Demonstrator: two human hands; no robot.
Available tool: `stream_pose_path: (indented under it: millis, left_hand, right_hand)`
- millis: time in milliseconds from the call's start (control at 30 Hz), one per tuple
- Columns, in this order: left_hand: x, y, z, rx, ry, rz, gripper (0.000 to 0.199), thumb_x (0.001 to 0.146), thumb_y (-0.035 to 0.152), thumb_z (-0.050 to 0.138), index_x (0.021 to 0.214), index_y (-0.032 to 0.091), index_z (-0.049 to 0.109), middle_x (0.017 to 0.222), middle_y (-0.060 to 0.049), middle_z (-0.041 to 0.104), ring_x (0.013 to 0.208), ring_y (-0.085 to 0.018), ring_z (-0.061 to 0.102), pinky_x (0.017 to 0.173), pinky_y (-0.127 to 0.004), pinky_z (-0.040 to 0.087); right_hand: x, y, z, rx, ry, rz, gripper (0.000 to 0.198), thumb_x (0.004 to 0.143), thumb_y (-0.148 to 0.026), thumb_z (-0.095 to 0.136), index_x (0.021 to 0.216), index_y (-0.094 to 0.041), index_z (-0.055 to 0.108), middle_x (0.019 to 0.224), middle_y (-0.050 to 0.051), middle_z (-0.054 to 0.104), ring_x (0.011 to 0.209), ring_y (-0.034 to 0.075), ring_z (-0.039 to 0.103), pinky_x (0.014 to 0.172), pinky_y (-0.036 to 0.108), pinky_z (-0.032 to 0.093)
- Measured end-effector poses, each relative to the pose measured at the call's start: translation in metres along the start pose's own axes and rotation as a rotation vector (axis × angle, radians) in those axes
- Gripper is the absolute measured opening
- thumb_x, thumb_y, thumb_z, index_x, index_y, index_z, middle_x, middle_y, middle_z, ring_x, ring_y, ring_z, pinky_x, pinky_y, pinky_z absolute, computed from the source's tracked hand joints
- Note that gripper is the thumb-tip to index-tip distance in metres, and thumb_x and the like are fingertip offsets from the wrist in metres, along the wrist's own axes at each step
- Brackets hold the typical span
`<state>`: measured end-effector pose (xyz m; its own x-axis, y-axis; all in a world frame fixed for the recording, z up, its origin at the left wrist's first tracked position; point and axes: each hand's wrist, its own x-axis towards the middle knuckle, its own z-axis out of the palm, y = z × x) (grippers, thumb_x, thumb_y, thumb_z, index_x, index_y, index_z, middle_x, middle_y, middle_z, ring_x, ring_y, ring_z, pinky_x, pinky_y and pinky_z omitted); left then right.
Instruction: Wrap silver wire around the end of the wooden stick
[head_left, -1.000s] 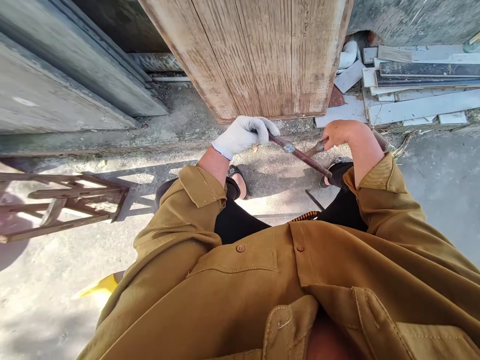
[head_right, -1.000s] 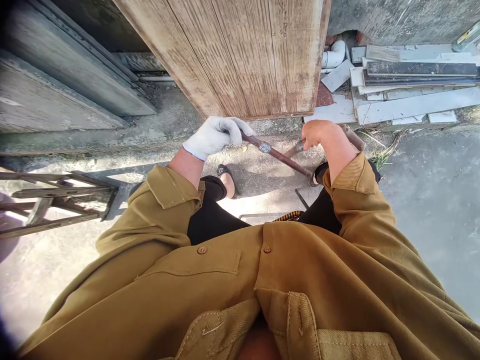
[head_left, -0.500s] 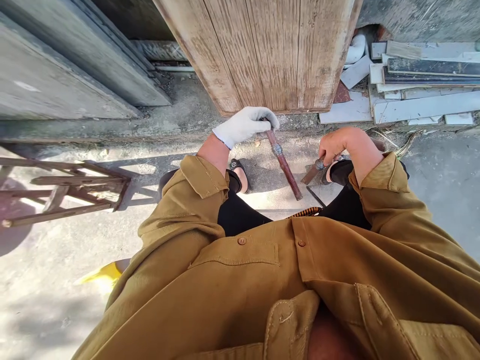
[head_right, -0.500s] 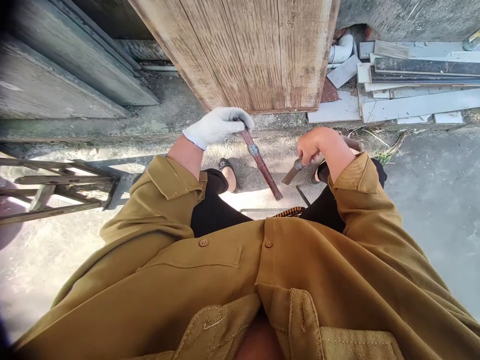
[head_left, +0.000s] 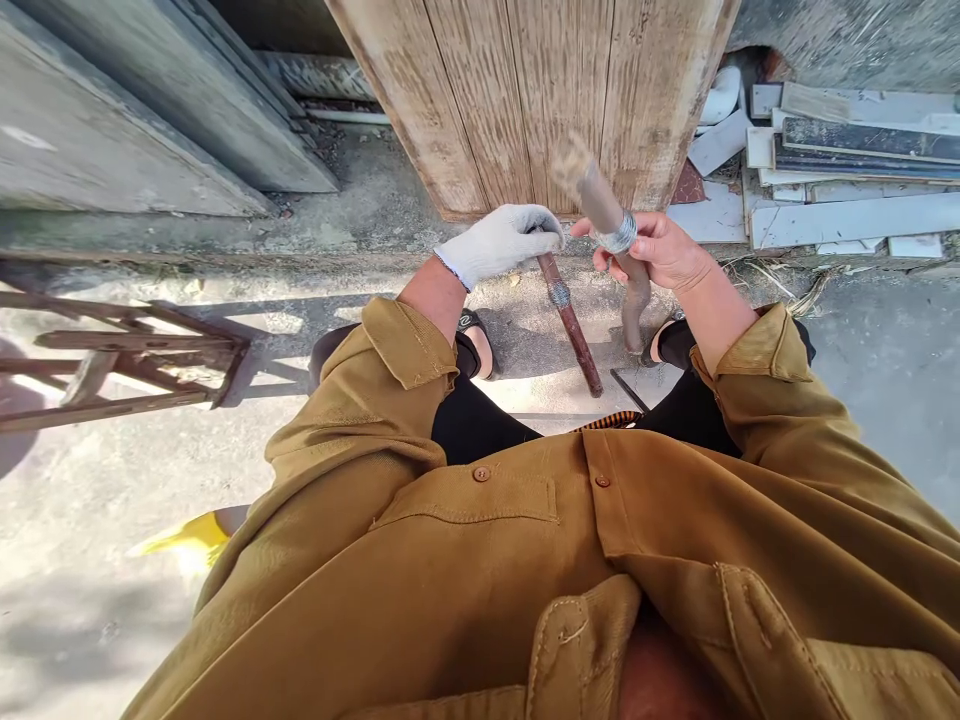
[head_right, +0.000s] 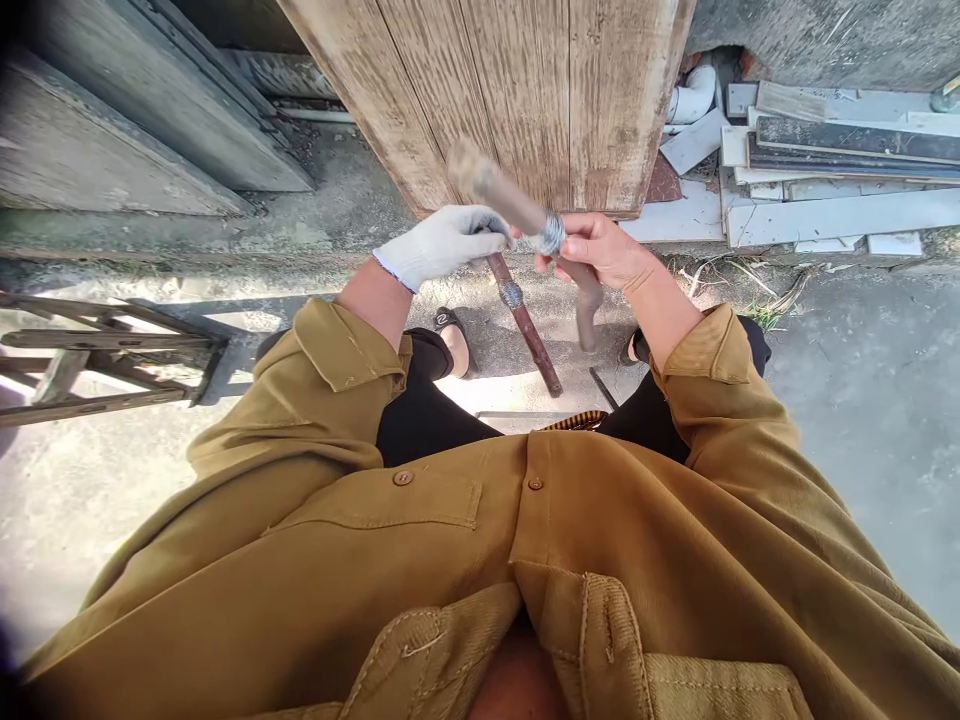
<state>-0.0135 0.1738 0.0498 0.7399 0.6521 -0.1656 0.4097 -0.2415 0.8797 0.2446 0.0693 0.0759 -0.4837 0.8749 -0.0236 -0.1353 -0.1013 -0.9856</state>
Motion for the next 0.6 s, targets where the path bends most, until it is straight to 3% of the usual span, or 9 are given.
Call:
stream_pose_path:
  millis: [133,300,467,600]
  left_hand:
    - [0.002,-0.001,0.011,-0.258,0.034,-0.009,0.021,0.091,0.039,0.074,0.091,0.019,0.068,0.071,-0.001,0.051,0.077,-0.02,0.062,0.078,-0.036,0.052]
    - [0.004,0.003,0.022,-0.174,0.087,-0.007,0.021,0.084,0.033,0.079,0.078,0.021,0.063,0.066,0.0,0.052,0.08,-0.022,0.063,0.074,-0.034,0.052]
    - [0.018,-0.017,0.031,-0.07,0.228,-0.032,0.035,0.086,0.04,0.077,0.069,0.021,0.052,0.062,0.0,0.047,0.082,-0.021,0.063,0.075,-0.033,0.05]
    - [0.025,-0.028,0.036,-0.302,0.203,-0.154,0.039,0.099,0.057,0.061,0.084,0.021,0.057,0.065,-0.001,0.049,0.077,-0.021,0.066,0.073,-0.037,0.05]
  right_hand:
    - [0.008,0.003,0.024,0.144,0.181,0.055,0.077,0.066,-0.085,0.092,0.114,-0.026,0.078,0.126,0.013,0.08,0.105,0.027,0.077,0.059,0.026,0.054]
    - [0.012,0.004,0.026,0.233,0.097,0.065,0.075,0.068,-0.079,0.095,0.118,-0.026,0.079,0.123,0.013,0.082,0.114,0.029,0.078,0.058,0.023,0.056]
    - [0.016,0.007,0.029,0.211,0.117,0.109,0.073,0.068,-0.075,0.097,0.119,-0.024,0.081,0.121,0.012,0.082,0.114,0.03,0.078,0.055,0.022,0.053]
    - [0.019,0.008,0.034,0.186,0.127,0.152,0.076,0.064,-0.076,0.099,0.112,-0.021,0.081,0.123,0.013,0.082,0.109,0.029,0.079,0.054,0.021,0.05]
